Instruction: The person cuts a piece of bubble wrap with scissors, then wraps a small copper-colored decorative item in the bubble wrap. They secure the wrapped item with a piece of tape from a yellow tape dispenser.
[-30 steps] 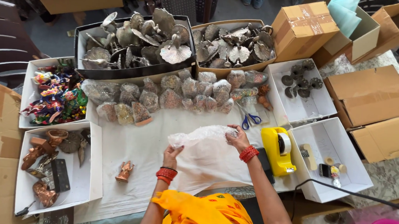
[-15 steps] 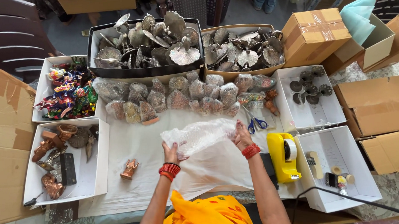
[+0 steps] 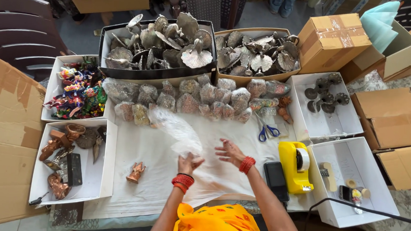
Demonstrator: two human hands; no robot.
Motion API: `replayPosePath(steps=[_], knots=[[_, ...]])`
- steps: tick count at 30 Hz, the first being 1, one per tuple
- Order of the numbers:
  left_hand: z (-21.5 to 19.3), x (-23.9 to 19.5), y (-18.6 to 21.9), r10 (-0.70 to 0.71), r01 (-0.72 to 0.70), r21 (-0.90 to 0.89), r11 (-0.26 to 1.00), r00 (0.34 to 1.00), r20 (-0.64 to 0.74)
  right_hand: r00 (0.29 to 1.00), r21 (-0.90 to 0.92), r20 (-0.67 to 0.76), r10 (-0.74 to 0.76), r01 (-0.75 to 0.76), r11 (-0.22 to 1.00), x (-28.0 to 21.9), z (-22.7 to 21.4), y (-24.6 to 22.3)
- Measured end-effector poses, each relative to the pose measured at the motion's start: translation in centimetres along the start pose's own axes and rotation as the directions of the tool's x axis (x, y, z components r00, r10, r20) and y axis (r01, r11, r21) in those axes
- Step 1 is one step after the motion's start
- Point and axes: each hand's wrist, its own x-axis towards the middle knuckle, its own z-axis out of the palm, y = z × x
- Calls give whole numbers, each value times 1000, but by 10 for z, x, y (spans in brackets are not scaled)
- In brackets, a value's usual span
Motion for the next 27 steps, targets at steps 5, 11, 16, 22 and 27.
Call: replayPosePath(steps=[5,11,16,22,27], knots=[[61,-82,27,80,-123,203,971,975,207,982,308,149,114,-155,938,44,21,40],[29,-93,14,307,-348,324,880,936,170,980,651,146,-136,9,759,46,42,26],[-6,-69,5,629,-584,389,712,777,16,975,809,40,-218,97,580,50,8,22],[39,-90,43,370,-402,-192,895,911,-182,909,832,54,-414,188,521,-11,54,-33],[37,-79,39,315,-352,-73,933,898,-306,957,766,61,-285,138,628,13,27,-10]])
